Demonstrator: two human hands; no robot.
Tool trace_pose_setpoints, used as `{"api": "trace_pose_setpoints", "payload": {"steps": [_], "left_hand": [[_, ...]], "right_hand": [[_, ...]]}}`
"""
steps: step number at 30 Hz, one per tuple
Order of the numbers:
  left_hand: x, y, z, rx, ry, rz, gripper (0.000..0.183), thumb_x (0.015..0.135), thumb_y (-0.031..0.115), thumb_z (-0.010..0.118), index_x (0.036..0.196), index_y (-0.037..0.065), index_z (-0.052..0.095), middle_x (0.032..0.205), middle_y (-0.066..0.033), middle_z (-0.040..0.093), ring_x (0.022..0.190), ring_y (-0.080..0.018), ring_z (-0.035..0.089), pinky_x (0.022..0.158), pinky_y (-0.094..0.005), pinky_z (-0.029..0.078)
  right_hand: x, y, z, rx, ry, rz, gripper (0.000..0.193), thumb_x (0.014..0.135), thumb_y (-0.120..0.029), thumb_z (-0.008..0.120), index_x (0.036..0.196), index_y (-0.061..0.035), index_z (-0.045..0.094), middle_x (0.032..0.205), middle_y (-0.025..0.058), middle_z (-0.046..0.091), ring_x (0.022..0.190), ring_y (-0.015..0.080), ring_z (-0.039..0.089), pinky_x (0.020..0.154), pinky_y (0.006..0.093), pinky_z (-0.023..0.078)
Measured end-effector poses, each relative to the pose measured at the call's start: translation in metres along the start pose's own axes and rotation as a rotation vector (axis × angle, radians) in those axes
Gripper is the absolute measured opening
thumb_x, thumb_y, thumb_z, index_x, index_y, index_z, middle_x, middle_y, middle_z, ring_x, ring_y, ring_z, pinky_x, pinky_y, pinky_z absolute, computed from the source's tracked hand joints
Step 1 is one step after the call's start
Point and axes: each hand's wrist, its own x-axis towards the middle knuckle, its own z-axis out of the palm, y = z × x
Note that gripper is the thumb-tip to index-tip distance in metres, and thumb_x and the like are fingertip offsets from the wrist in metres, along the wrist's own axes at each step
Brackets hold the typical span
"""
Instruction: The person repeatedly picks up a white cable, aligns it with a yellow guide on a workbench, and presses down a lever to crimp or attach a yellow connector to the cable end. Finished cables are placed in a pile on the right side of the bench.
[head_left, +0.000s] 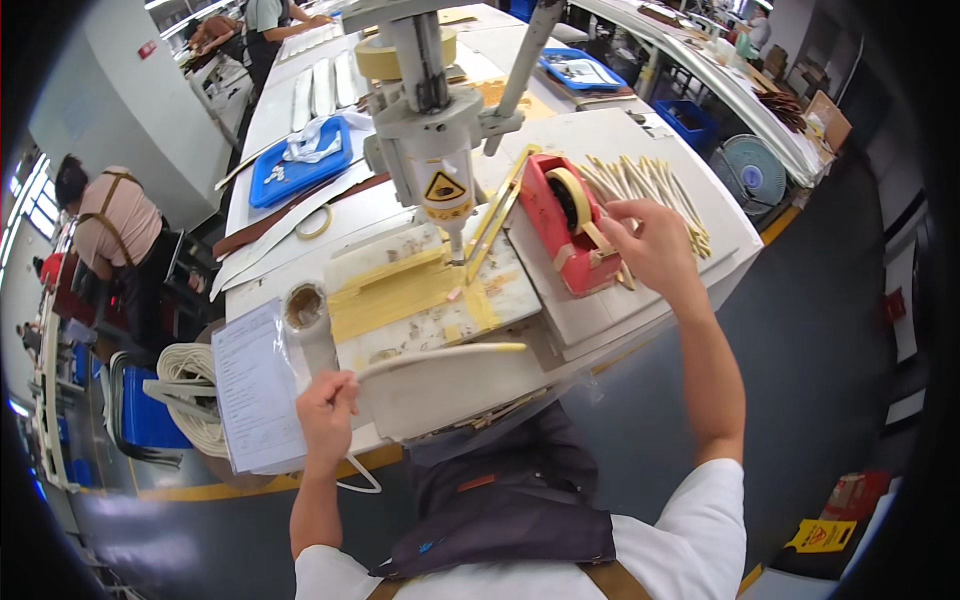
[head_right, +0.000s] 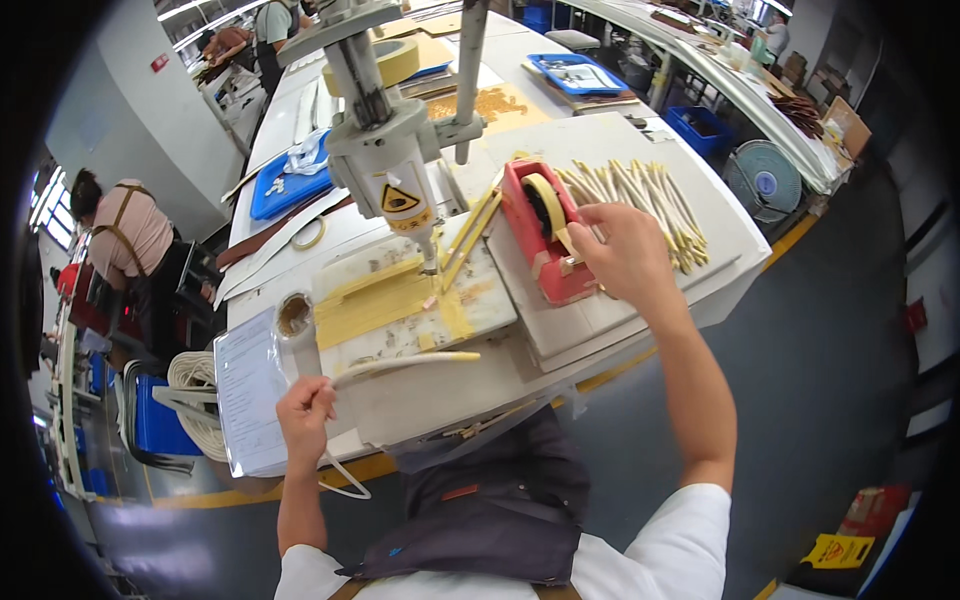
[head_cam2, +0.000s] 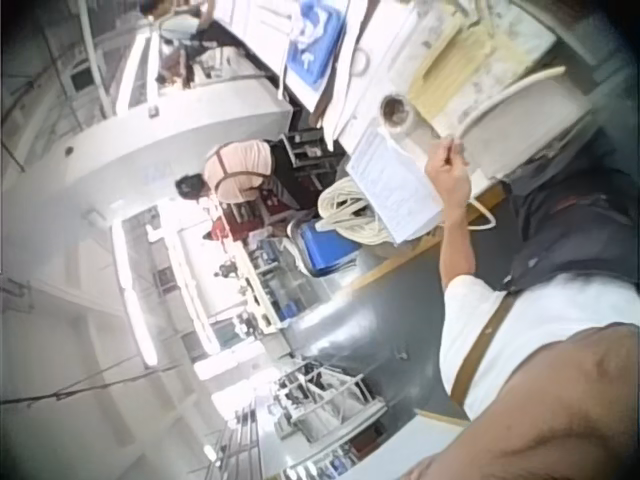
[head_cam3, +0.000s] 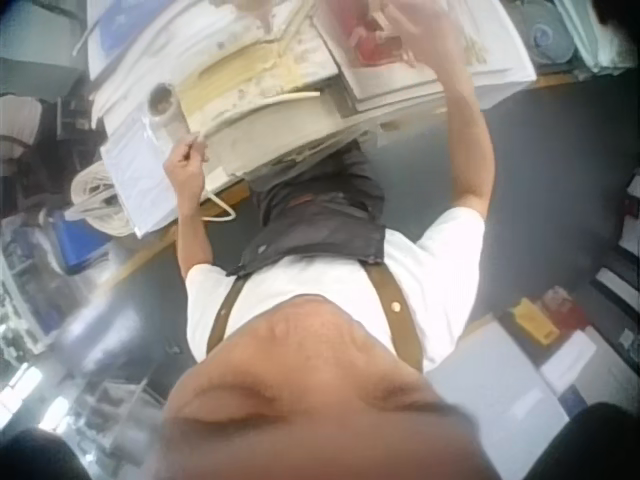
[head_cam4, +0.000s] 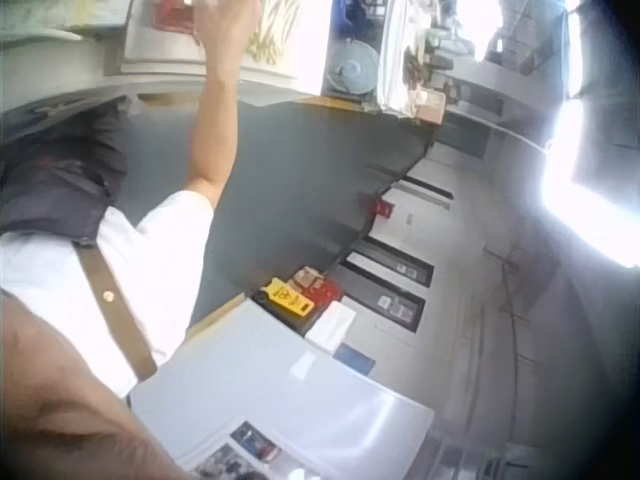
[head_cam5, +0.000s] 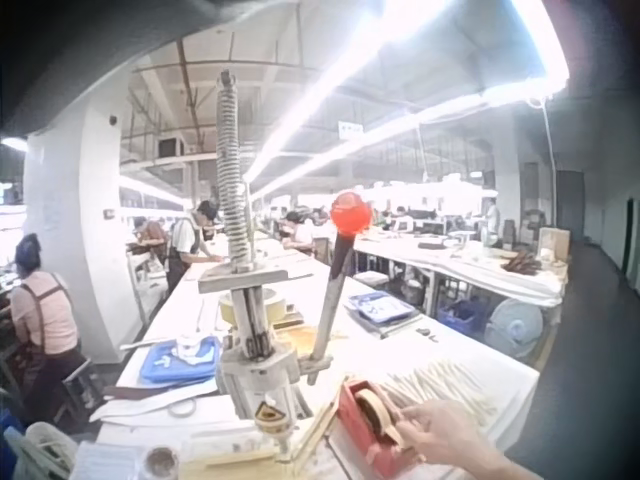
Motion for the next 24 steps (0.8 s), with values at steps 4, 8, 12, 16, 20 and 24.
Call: {"api": "trace_pose_setpoints", "payload": {"steps": [4,8,12,16,20,24], "left_hand": [[-0.023,0.016,0.040,-0.440,-0.231,-0.346,0.017,0.099,0.013,0.067,0.099,-0.003,0.073,0.077,-0.0034,0.066,0.058,-0.0098,0.058,0.055,-0.0220,0.046],[-0.038,0.017,0.082,-0.755,-0.488,-0.567,0.022,0.103,0.018,0.063,0.100,-0.002,0.071,0.075,-0.0030,0.064,0.058,-0.0087,0.058,0.055,-0.0217,0.046],[-0.062,0.020,0.107,-0.779,-0.648,-0.615,0.023,0.104,0.020,0.061,0.102,-0.001,0.071,0.076,-0.0013,0.065,0.061,-0.0076,0.058,0.057,-0.0209,0.046],[-0.067,0.030,0.107,-0.698,-0.645,-0.608,0.024,0.105,0.023,0.060,0.102,0.001,0.071,0.077,-0.0003,0.065,0.063,-0.0075,0.058,0.059,-0.0210,0.047],[-0.061,0.032,0.108,-0.670,-0.570,-0.594,0.025,0.105,0.020,0.060,0.101,-0.002,0.070,0.076,-0.0035,0.065,0.061,-0.0104,0.059,0.057,-0.0234,0.048],[-0.048,0.034,0.109,-0.693,-0.532,-0.598,0.026,0.105,0.020,0.059,0.100,-0.003,0.069,0.074,-0.0050,0.064,0.060,-0.0115,0.059,0.055,-0.0237,0.048]], "right_hand": [[0.025,-0.009,-0.014,0.116,-0.540,0.483,0.026,0.086,-0.024,0.071,0.087,0.0017,0.078,0.064,0.0042,0.064,0.054,0.0078,0.054,0.049,0.0267,0.041],[0.026,0.009,-0.009,0.342,-0.595,0.617,0.026,0.086,-0.023,0.072,0.082,0.0028,0.075,0.066,0.0018,0.064,0.051,0.0080,0.051,0.045,0.0248,0.038],[0.022,0.007,-0.015,0.622,-0.563,0.770,0.028,0.089,-0.024,0.072,0.096,0.0034,0.070,0.086,0.0085,0.069,0.067,0.0182,0.070,0.058,0.0289,0.056],[-0.002,0.000,-0.021,0.960,-0.387,0.812,0.033,0.095,-0.023,0.068,0.111,0.0048,0.062,0.108,0.0163,0.068,0.082,0.0278,0.077,0.074,0.0356,0.066],[-0.031,-0.001,-0.016,1.055,-0.293,0.762,0.042,0.097,-0.023,0.066,0.123,0.0084,0.059,0.114,0.0163,0.066,0.094,0.0264,0.075,0.082,0.0335,0.064],[-0.070,0.012,0.010,0.913,-0.092,0.570,0.024,0.098,-0.019,0.068,0.099,0.0048,0.073,0.116,0.0145,0.066,0.129,0.0208,0.056,0.085,0.0312,0.063]]}}
